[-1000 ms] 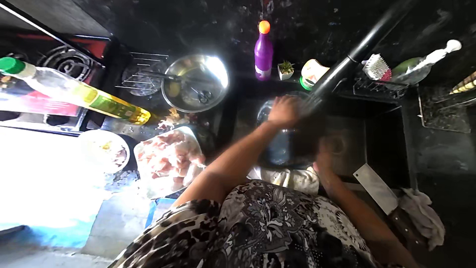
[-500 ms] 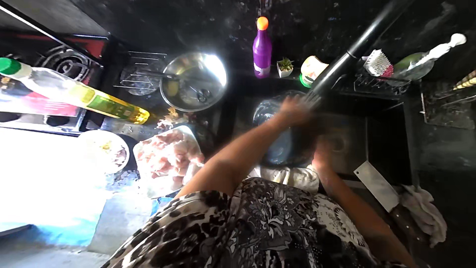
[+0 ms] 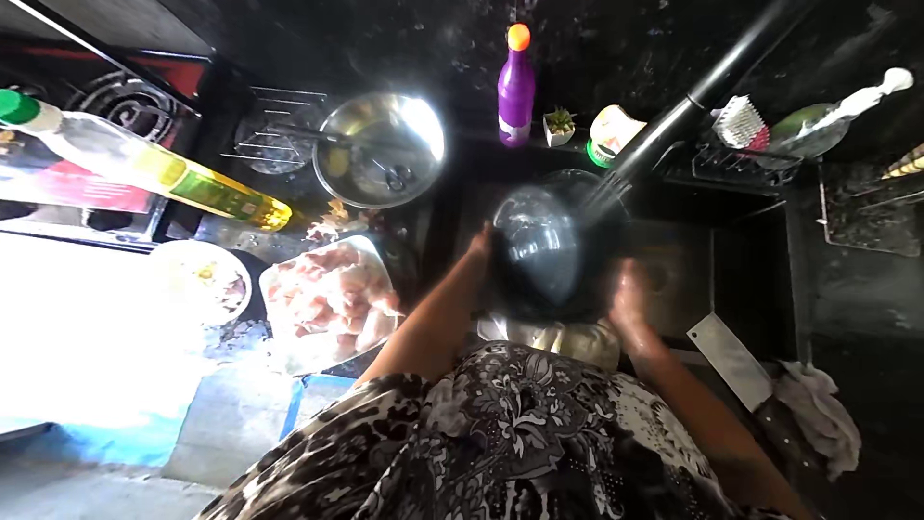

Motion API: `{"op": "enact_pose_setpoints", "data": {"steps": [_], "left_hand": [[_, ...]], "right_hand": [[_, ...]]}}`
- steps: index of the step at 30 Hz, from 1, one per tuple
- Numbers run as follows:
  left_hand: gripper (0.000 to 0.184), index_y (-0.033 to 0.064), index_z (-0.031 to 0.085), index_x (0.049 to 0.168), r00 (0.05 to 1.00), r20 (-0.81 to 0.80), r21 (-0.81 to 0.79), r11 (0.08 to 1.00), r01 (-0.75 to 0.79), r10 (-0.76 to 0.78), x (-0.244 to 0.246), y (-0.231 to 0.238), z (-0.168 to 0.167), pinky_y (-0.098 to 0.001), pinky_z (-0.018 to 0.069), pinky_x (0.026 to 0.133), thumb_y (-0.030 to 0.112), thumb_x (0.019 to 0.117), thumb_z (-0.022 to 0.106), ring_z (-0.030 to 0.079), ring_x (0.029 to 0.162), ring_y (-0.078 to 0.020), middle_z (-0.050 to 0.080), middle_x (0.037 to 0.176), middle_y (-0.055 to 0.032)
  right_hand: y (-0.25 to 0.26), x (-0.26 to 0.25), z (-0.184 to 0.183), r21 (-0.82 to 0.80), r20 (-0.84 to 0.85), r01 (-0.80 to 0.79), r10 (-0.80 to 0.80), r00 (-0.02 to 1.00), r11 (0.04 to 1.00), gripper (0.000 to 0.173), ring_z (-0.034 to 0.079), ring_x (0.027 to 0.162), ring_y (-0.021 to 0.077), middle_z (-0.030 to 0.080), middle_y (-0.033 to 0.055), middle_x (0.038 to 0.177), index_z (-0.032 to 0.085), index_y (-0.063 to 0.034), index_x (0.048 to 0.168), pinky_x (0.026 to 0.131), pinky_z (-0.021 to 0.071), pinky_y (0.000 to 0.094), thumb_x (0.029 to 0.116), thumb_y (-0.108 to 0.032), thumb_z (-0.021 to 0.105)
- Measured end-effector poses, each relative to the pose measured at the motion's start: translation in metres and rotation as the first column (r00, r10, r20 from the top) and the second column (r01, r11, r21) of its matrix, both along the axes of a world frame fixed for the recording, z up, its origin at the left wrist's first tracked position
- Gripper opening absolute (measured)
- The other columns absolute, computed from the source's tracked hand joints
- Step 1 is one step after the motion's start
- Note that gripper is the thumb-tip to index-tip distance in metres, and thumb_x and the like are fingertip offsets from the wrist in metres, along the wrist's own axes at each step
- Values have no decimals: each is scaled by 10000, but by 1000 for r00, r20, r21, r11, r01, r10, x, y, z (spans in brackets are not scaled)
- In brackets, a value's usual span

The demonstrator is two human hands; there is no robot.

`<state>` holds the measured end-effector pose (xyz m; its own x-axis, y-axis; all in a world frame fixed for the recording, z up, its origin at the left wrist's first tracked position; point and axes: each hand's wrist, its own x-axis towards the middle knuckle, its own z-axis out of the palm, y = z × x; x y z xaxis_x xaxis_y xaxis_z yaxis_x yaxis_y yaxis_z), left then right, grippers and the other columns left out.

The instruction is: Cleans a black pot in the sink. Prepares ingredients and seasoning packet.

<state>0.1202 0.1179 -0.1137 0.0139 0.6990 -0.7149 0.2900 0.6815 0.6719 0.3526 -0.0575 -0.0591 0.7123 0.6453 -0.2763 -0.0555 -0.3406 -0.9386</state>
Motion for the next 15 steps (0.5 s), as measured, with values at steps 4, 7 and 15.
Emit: {"op": "enact_pose_setpoints", "data": {"steps": [4, 7, 15], "left_hand": [[874, 90, 482, 1483, 971, 184, -146, 981, -126, 152, -6, -31, -25, -660, 476, 1007, 769, 997, 225, 557, 1288, -399, 554, 1428, -238], [878, 111, 498, 1460, 940, 275, -191, 970, -152, 201, -9, -27, -33, -636, 513, 963, 796, 975, 238, 600, 1224, -375, 605, 1357, -214], [886, 142, 592, 1309, 861, 481, -233, 971, -57, 166, 5, -40, -18, -535, 576, 790, 842, 939, 195, 682, 973, -308, 698, 1118, -149]], "right_hand": [[7, 1, 7, 11, -139, 59, -57, 989, 998, 460, 642, 1085, 203, 660, 145, 1147, 610, -18, 1260, 951, 550, 424, 1116, -401, 398], [14, 1, 22, -14, -141, 92, -93, 986, 996, 473, 642, 1072, 207, 665, 134, 1131, 632, -38, 1221, 934, 547, 440, 1111, -433, 396], [6, 18, 22, 87, -191, 157, -139, 972, 984, 460, 663, 1098, 209, 669, 133, 1182, 578, -59, 1317, 946, 572, 447, 1118, -421, 376]]}}
